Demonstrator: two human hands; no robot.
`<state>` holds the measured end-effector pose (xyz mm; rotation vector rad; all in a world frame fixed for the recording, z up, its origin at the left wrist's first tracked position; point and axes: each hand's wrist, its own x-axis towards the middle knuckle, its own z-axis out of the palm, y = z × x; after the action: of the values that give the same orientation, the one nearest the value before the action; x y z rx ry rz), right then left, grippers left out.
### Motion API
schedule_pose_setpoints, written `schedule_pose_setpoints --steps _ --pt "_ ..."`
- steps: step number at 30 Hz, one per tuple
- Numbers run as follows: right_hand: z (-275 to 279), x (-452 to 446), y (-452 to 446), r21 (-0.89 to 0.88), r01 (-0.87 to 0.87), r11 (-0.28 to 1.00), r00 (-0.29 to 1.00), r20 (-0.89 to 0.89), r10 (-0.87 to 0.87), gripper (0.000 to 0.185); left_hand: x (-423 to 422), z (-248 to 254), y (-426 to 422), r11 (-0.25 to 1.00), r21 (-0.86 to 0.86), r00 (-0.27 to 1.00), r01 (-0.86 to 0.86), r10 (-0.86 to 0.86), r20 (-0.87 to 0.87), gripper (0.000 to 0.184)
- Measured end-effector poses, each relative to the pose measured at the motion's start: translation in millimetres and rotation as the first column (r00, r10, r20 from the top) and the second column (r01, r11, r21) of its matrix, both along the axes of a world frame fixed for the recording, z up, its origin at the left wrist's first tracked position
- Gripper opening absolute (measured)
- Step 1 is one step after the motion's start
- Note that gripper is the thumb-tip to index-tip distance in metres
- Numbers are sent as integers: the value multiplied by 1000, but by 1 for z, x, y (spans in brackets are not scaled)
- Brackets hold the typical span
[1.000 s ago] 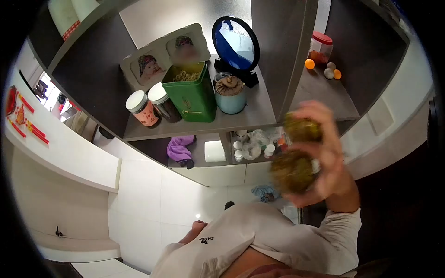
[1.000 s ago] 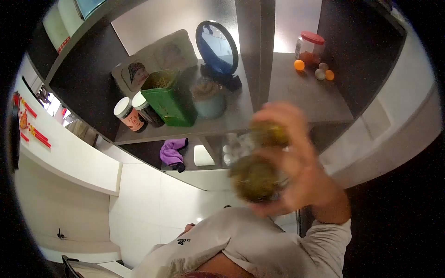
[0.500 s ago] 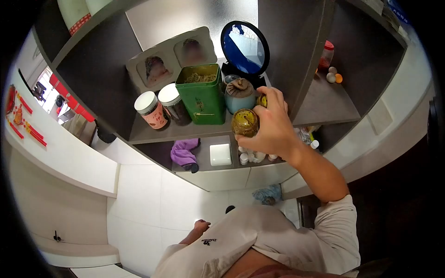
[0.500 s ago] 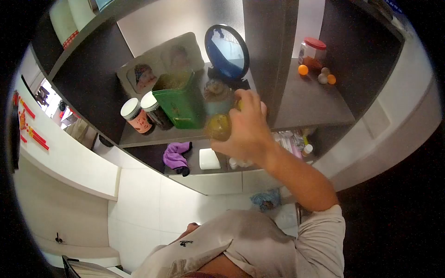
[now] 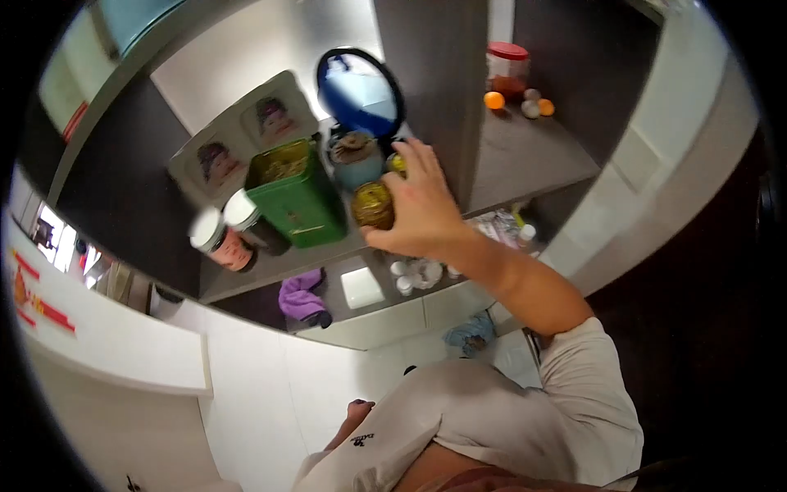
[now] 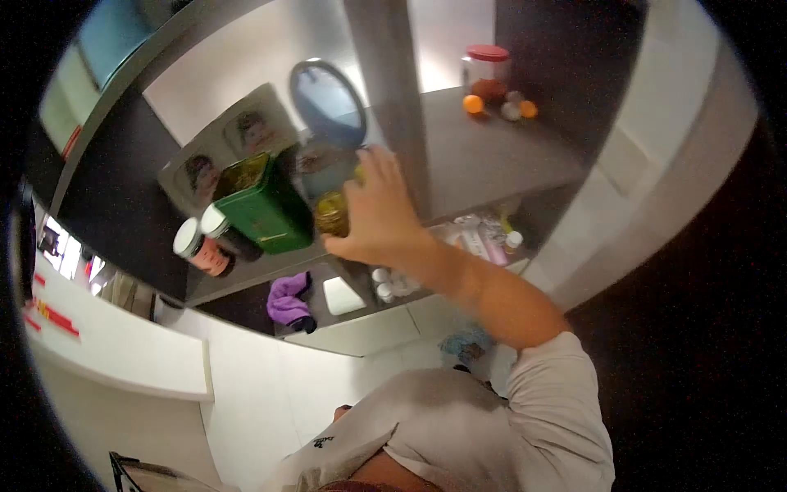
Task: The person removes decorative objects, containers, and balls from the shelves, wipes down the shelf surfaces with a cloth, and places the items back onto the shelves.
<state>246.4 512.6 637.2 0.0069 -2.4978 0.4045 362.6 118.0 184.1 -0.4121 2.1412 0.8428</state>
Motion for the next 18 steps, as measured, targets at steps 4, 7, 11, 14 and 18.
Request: schedule_pose_setpoints --steps 4,7,11,14,18 --pt "3 18 1 -33 -127 991 968 -224 116 65 4 -15 -1 996 75 998 -46 49 -47 34" --pt "8 44 8 44 -307 951 873 -385 299 53 4 -147 -47 996 -52 996 79 -80 -31 25" --pt "34 70 76 254 -160 954 718 -633 289 24 10 -137 -44 999 -36 999 29 -29 -22 24" --pt "57 55 163 158 280 947 893 -404 -196 44 18 -113 -34 1000 -25 1000 -4 3 -26 23" --pt "55 12 258 460 481 746 793 136 -594 67 31 -93 -23 999 -15 999 -36 35 -31 22"
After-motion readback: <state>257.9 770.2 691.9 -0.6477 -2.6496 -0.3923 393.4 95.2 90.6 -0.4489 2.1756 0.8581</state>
